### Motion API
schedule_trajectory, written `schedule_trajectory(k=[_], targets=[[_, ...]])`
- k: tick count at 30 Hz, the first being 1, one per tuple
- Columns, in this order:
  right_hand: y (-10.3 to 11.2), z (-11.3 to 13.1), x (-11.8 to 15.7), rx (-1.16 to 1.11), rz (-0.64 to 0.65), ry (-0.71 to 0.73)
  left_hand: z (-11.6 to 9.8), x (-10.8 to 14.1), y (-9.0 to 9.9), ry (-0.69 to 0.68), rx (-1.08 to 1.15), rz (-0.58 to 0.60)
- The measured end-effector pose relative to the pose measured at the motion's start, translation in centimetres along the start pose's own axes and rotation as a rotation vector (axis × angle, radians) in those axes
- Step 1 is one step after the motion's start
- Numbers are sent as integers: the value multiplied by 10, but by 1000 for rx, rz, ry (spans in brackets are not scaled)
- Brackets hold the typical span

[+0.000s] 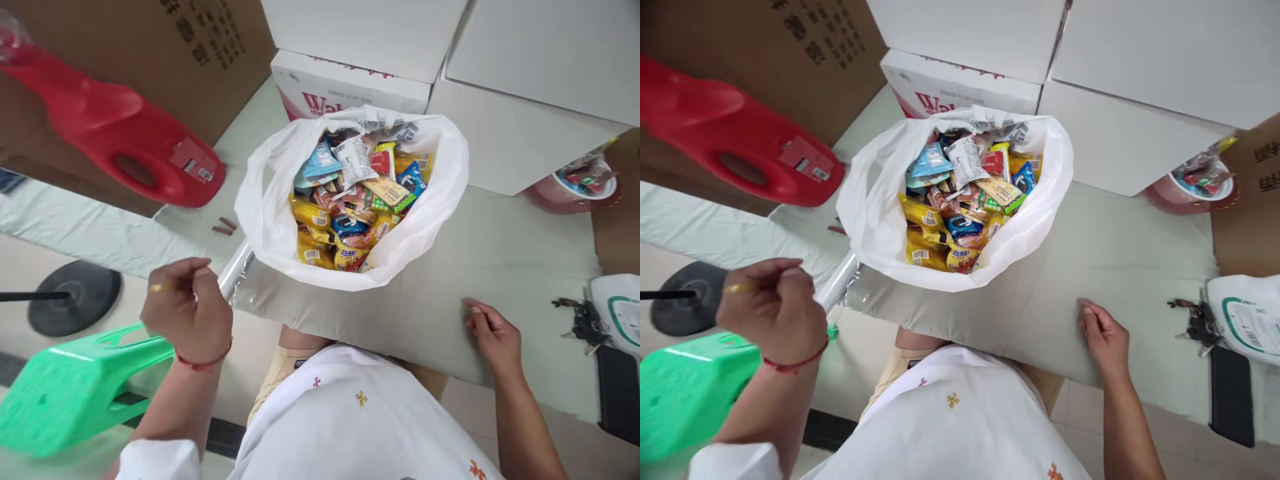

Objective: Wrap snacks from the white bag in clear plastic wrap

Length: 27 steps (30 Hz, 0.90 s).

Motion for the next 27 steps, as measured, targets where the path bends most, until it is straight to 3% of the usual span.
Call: schedule_trajectory(k=[2, 5, 8, 10, 12, 14, 17, 19, 20, 23, 25, 27], targets=[[-1, -1, 4, 25, -30, 22, 25, -19, -20, 9, -180, 79], [-6, 6, 0, 48, -31, 55, 54, -34, -54, 34, -403, 415], [-16, 23, -4, 39, 5, 105, 63, -37, -75, 4, -461, 736], [-28, 40, -1, 40, 44, 165, 62, -36, -75, -52, -483, 824], [-44, 60, 8, 38, 118, 231, 61, -33, -63, -97, -497, 810], [-66, 83, 23, -5, 277, 276, 62, -28, -39, -115, -478, 714], [-116, 121, 54, -139, 738, 279, 64, -9, 7, -20, -358, 620], [-152, 146, 76, -232, 1020, 256, 60, 12, 34, 108, -200, 661], [-169, 159, 85, -291, 1091, 239, 53, 24, 45, 160, -89, 689], [-213, 193, 105, -566, 1141, 171, 20, 55, 62, 196, 260, 719], [-231, 210, 115, -718, 1136, 167, -5, 67, 64, 119, 316, 696], [-236, 223, 119, -778, 1018, 246, -26, 74, 60, 41, 290, 647]])
Point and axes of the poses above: each hand's wrist, its own x-axis away from the middle knuckle, its own y-axis out of the back of the hand, z = x × y, the point moved 3 cm from there along -x, towards the middle knuckle, and after that the axes turned 15 degrees about -x, right-handed, at the moved point
